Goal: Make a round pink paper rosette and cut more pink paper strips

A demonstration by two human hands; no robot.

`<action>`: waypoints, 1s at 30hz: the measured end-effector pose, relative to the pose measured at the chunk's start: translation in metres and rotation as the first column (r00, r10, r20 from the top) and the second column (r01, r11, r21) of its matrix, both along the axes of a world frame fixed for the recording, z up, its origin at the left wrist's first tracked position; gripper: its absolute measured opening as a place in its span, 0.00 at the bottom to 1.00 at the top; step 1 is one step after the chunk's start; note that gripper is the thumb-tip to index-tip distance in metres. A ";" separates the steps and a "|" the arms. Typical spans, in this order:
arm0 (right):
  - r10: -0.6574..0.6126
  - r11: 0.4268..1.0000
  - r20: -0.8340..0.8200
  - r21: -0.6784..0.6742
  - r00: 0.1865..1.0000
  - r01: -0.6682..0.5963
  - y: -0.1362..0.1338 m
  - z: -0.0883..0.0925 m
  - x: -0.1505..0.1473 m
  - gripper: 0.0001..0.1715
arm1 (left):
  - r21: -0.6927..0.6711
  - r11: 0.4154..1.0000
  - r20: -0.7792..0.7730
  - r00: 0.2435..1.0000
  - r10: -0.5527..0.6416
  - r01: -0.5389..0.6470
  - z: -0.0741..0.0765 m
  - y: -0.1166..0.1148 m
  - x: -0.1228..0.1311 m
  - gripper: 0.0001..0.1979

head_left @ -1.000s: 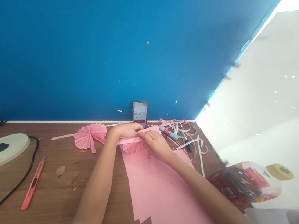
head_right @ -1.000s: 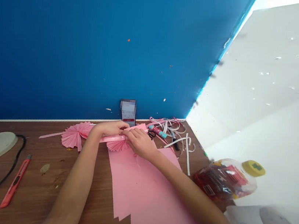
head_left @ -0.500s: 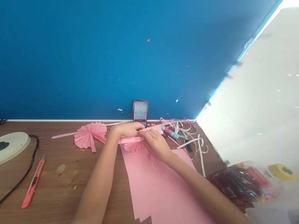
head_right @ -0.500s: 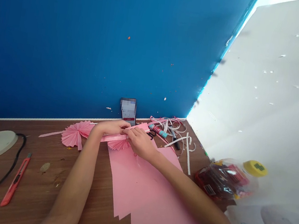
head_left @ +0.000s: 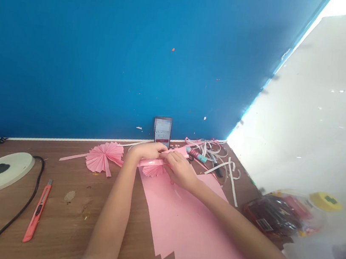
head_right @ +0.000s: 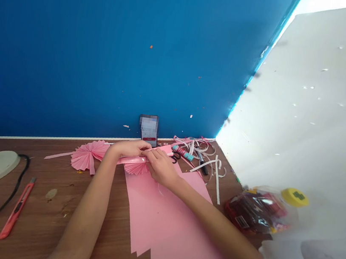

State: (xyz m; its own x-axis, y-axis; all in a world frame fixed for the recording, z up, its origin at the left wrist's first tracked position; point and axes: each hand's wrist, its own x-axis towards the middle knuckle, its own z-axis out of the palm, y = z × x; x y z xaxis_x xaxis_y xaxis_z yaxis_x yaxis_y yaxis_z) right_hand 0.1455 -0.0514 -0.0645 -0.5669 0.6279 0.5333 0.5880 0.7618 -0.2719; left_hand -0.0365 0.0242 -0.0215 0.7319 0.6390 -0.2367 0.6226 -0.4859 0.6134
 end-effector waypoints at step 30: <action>-0.038 0.999 -0.020 0.000 0.999 0.038 0.001 -0.003 0.000 0.21 | 0.009 0.999 0.012 0.999 0.040 -0.041 0.002 -0.002 0.003 0.05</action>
State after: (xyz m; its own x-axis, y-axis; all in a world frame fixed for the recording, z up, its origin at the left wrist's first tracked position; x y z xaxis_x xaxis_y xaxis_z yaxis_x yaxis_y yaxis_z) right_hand 0.1452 -0.0504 -0.0674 -0.5319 0.6485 0.5446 0.6112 0.7391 -0.2833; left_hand -0.0334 0.0221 -0.0197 0.7079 0.6703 -0.2227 0.6349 -0.4658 0.6164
